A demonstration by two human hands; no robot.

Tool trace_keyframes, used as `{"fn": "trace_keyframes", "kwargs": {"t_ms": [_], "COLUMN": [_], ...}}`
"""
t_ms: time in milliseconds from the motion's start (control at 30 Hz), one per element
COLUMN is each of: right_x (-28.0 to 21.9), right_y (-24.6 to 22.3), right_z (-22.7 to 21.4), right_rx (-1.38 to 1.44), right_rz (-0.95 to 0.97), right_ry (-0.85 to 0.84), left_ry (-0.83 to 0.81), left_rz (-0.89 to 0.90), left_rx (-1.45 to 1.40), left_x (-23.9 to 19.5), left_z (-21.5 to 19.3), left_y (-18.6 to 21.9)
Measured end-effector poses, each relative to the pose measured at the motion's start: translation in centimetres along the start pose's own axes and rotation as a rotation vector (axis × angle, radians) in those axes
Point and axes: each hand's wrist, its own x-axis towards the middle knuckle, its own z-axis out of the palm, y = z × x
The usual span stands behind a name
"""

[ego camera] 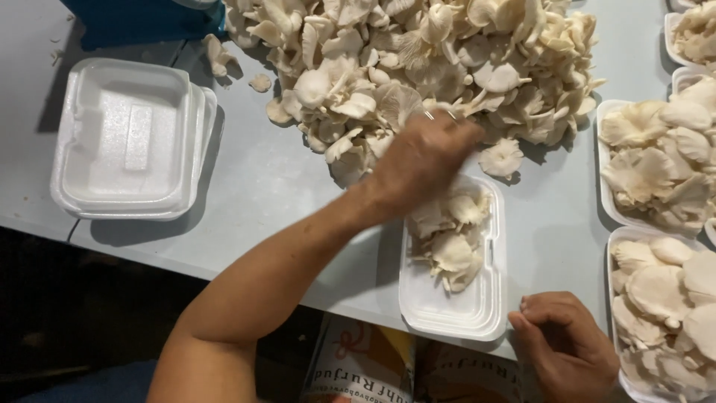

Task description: The person separates oyster mushrooms from a large pile on a table and places them into white styrofoam containers. They handle the mushrooms by hand, arranging them into the containers one by one.

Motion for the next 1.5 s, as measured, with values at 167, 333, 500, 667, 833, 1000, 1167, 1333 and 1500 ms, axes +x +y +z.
{"fn": "trace_keyframes", "kwargs": {"t_ms": [167,333,500,667,833,1000,1167,1333,1500], "right_x": [0.9,1.2,1.0,0.8,0.8,0.6,0.8,0.9,0.7], "right_y": [-2.3,-2.4,-1.3,-0.8,-0.4,-0.5,-1.0,-0.9,-1.1], "right_z": [0.3,0.1,0.0,0.1,-0.2,-0.5,-0.4,-0.5,-0.5], "right_rx": [-0.096,-0.101,-0.134,-0.069,-0.057,-0.042,-0.02,0.0,-0.035], "right_rz": [0.016,0.017,-0.015,0.068,0.045,0.132,0.144,0.141,0.238], "right_ry": [0.018,0.021,0.035,0.081,0.075,0.042,0.057,0.046,0.004], "left_ry": [0.406,0.438,0.35,0.039,-0.283,-0.399,0.024,0.023,-0.31], "left_rz": [0.066,-0.029,-0.036,0.036,0.027,-0.051,0.064,-0.049,-0.197], "left_rx": [0.085,0.159,0.062,0.323,0.535,0.635,0.499,0.089,-0.153], "left_x": [1.1,1.0,1.8,3.9,4.9,5.0,3.7,1.5,-1.4], "left_z": [-1.7,-4.9,-2.8,-0.6,1.0,1.1,0.0,-2.4,-1.4], "left_y": [-4.6,-6.5,-6.8,-6.3,-6.9,-7.4,-6.9,1.7,8.3]}}
